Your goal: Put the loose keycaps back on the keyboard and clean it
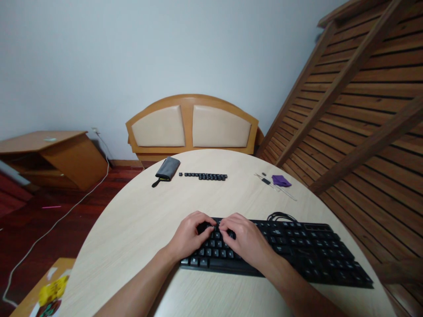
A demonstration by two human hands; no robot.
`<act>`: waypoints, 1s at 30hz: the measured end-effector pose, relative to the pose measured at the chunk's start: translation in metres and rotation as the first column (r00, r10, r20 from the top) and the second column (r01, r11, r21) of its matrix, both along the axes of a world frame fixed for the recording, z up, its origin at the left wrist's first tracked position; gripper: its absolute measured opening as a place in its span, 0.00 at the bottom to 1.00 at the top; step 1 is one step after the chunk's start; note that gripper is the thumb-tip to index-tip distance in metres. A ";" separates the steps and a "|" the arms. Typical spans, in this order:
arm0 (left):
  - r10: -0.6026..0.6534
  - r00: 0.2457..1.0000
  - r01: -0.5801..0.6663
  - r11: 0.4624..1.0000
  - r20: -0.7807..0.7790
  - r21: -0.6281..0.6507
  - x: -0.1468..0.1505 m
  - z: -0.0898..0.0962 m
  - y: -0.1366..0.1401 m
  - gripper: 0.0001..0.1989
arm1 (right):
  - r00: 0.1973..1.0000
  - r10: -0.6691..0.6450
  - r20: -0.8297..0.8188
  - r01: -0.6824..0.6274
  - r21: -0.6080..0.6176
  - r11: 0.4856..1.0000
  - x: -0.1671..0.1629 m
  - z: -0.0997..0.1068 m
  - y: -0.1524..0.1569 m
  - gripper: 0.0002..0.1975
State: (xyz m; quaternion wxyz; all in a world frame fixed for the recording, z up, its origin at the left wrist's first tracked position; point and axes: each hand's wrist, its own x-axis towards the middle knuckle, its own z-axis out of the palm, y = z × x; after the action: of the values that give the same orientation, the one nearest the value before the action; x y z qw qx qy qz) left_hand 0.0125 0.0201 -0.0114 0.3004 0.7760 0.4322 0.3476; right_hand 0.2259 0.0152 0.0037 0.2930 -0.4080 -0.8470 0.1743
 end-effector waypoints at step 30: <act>0.402 0.774 -0.357 0.915 -0.489 0.187 -0.022 0.014 0.133 0.16 | 0.978 0.097 0.183 -0.077 -0.112 0.991 0.037 0.004 0.008 0.48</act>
State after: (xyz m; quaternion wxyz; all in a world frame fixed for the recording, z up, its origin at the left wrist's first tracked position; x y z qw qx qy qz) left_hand -0.0091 0.1530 0.0028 0.0642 0.7491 0.6292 0.1971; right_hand 0.2633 0.0232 0.0082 0.1817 -0.4000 -0.8776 0.1917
